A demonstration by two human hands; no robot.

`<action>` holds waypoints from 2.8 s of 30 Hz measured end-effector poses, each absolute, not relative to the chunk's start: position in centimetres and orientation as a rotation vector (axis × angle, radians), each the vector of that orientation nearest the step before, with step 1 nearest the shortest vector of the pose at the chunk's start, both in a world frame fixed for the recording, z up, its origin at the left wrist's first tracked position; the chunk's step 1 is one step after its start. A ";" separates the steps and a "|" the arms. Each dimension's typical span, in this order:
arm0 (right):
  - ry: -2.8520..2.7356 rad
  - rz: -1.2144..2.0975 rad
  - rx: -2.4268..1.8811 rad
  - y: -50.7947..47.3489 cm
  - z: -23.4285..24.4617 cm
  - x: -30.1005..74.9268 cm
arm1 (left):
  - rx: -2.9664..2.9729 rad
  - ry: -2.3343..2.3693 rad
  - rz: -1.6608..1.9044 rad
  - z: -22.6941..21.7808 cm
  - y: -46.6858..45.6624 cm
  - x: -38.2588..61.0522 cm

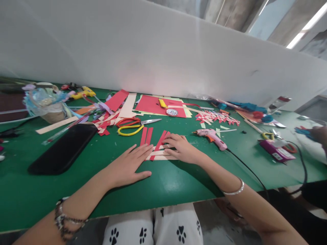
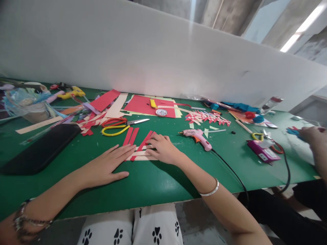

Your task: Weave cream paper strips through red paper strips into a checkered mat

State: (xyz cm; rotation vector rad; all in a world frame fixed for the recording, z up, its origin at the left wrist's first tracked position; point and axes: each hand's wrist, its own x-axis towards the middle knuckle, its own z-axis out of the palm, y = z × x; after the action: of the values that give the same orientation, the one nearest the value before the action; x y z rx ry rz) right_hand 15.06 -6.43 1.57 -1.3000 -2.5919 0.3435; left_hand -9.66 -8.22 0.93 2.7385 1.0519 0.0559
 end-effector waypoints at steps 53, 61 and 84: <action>-2.693 0.267 -1.183 -5.2 2.0 15.7 | 2.721 1.390 0.169 0.5 -7.2 -10.4; -2.760 0.323 -1.194 -5.4 2.3 16.0 | 2.654 1.421 0.045 0.2 -7.3 -10.3; -2.890 0.254 -1.231 -6.0 2.2 13.2 | 2.639 1.372 0.069 0.7 -7.3 -10.2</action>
State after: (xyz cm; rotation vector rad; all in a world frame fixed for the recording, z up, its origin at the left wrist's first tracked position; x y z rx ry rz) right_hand 13.24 -5.95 2.20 -1.2310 -2.8903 0.2537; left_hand -10.23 -7.35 0.66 2.6386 1.3724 0.0689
